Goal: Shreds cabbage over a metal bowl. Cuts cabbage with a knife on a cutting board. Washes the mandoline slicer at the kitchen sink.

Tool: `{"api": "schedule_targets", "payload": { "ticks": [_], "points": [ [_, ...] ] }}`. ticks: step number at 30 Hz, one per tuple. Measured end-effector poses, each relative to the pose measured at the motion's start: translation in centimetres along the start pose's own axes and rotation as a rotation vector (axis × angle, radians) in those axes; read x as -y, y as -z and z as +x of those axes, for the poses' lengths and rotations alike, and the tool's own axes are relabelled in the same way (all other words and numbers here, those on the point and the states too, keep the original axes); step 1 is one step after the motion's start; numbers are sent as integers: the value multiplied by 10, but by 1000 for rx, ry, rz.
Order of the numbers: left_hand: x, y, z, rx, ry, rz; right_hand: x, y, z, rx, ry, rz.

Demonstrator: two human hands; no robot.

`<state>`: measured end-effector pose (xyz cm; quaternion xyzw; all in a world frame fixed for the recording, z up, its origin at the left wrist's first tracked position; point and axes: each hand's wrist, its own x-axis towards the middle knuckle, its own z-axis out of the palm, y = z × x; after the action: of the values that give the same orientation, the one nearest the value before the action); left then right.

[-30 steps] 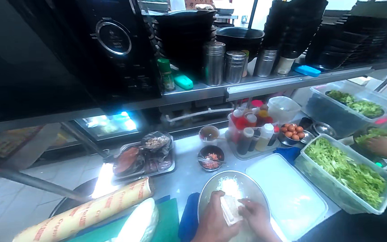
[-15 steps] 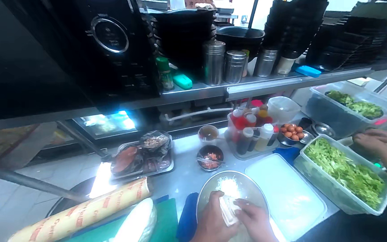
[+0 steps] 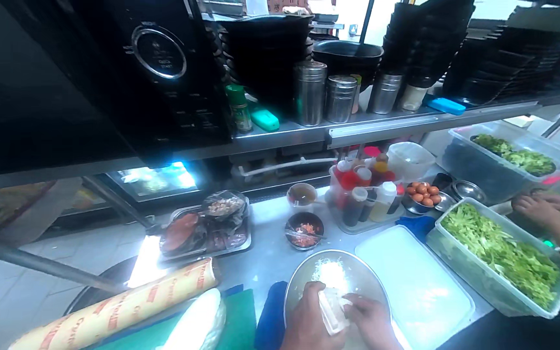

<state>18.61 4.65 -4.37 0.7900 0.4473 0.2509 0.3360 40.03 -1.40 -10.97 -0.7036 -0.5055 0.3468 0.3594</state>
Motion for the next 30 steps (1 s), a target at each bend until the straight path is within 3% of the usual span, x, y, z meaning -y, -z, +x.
{"api": "schedule_targets", "payload": {
  "ticks": [2, 6, 11, 15, 19, 24, 28, 30],
  "points": [
    [4, -3, -1, 3, 4, -10, 22, 0, -13, -7, 71, 128],
    [4, -2, -3, -5, -15, -15, -23, -8, 2, -29, -74, -69],
    [5, -1, -2, 12, 11, -19, 26, -5, -17, -40, 100, 154],
    [4, 0, -4, 7, 5, -21, -26, -11, 3, -38, -81, -58],
    [5, -2, -4, 3, 8, -15, 24, -4, -15, -24, 61, 99],
    [5, 0, -8, -13, -19, -20, -29, -12, 0, -32, -91, -62],
    [7, -3, -8, -12, -7, -21, 20, -6, -17, -19, 66, 59],
    [9, -3, -7, -6, -3, -25, 1, -11, -12, -47, 43, 12]
  ]
}}
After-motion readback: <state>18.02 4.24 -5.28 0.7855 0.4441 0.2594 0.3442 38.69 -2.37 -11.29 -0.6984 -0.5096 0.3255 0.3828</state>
